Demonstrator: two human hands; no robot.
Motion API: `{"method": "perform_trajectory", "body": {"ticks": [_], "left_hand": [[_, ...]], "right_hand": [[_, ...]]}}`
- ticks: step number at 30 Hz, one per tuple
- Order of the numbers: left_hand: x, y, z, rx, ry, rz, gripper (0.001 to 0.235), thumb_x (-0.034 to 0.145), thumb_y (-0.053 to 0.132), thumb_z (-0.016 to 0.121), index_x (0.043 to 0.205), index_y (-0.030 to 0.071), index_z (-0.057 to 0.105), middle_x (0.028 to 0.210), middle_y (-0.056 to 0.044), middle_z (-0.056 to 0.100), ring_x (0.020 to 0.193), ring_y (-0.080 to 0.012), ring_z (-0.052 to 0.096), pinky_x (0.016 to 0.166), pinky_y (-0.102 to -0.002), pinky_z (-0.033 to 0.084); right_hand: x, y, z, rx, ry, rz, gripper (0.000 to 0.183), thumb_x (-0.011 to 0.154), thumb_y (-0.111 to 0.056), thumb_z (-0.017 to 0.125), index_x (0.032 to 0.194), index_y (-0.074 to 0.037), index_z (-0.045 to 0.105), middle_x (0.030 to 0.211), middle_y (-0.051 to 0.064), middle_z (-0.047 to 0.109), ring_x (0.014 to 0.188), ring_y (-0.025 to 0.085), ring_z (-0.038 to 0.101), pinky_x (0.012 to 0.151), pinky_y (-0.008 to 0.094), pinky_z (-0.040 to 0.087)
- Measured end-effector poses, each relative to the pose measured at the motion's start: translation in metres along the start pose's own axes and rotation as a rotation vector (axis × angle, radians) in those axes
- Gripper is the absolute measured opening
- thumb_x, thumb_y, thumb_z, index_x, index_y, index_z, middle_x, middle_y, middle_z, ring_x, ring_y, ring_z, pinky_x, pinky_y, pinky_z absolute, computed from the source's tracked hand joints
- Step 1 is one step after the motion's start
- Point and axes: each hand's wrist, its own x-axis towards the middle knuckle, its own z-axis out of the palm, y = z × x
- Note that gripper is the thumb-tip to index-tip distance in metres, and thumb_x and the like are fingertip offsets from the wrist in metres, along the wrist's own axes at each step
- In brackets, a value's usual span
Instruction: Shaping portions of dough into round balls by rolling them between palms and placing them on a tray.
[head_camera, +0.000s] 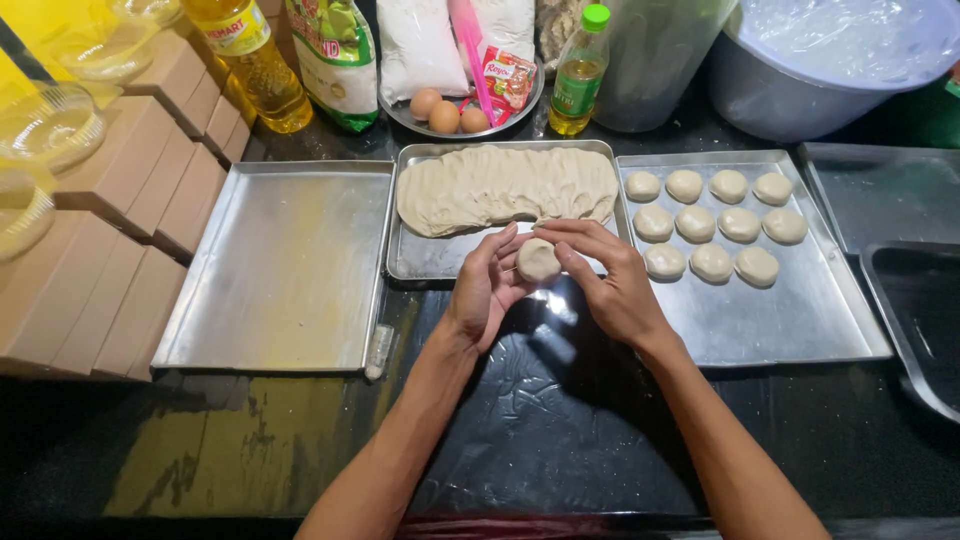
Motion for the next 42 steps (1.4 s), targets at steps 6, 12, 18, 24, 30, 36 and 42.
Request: {"method": "perform_trajectory", "body": {"ticks": [6,12,18,24,30,36,42], "left_hand": [[-0.001,-0.001,0.001,0.013,0.011,-0.002,0.06,0.095,0.045,0.057,0.128,-0.005,0.062,0.114,-0.016,0.071,0.104,-0.0213,0.069,0.097,-0.036,0.054],[-0.005,0.001,0.007,0.072,0.003,-0.01,0.054,0.098,0.043,0.053,0.132,0.001,0.06,0.107,-0.017,0.071,0.099,-0.0217,0.068,0.094,-0.037,0.053],[-0.005,0.001,0.005,0.053,-0.01,0.005,0.055,0.098,0.043,0.053,0.134,0.002,0.059,0.106,-0.016,0.071,0.098,-0.0203,0.068,0.092,-0.036,0.052],[-0.004,-0.003,0.003,0.099,-0.003,0.027,0.055,0.097,0.042,0.054,0.136,0.003,0.057,0.108,-0.017,0.069,0.099,-0.0215,0.067,0.093,-0.037,0.053],[-0.004,-0.003,0.003,0.079,0.023,0.017,0.052,0.097,0.04,0.055,0.135,0.005,0.057,0.111,-0.017,0.069,0.1,-0.0216,0.066,0.091,-0.036,0.052],[-0.003,-0.006,0.001,0.016,-0.004,0.031,0.051,0.097,0.041,0.057,0.134,0.005,0.057,0.114,-0.016,0.067,0.104,-0.0213,0.066,0.094,-0.037,0.052],[-0.005,-0.002,0.005,0.035,0.0,0.016,0.052,0.094,0.041,0.058,0.133,0.006,0.055,0.114,-0.019,0.068,0.104,-0.0245,0.067,0.093,-0.041,0.054]], "right_hand": [[0.0,-0.001,0.004,-0.042,0.055,0.027,0.028,0.106,-0.021,0.056,0.123,-0.007,0.073,0.129,0.011,0.072,0.121,0.023,0.069,0.103,0.033,0.051],[0.0,0.001,0.004,-0.064,0.049,0.008,0.025,0.095,-0.014,0.07,0.118,-0.009,0.077,0.126,0.011,0.073,0.119,0.023,0.07,0.1,0.032,0.052],[0.001,-0.006,0.004,-0.022,0.063,0.043,0.026,0.096,-0.013,0.069,0.12,-0.006,0.074,0.123,0.01,0.074,0.118,0.022,0.07,0.102,0.033,0.052],[0.0,0.009,0.006,-0.083,0.062,0.019,0.02,0.092,-0.014,0.073,0.109,-0.004,0.078,0.121,0.012,0.074,0.116,0.024,0.071,0.099,0.034,0.053],[-0.001,0.007,0.007,-0.124,0.056,0.02,0.019,0.091,-0.015,0.075,0.107,-0.005,0.078,0.119,0.012,0.075,0.111,0.025,0.073,0.096,0.034,0.054],[-0.001,0.002,0.009,-0.138,0.08,-0.053,0.023,0.095,-0.009,0.069,0.117,-0.005,0.076,0.122,0.013,0.073,0.112,0.026,0.072,0.095,0.033,0.054],[-0.001,0.004,0.007,-0.114,0.049,0.018,0.026,0.104,-0.019,0.057,0.119,-0.008,0.076,0.125,0.012,0.072,0.111,0.026,0.072,0.093,0.034,0.055]]}}
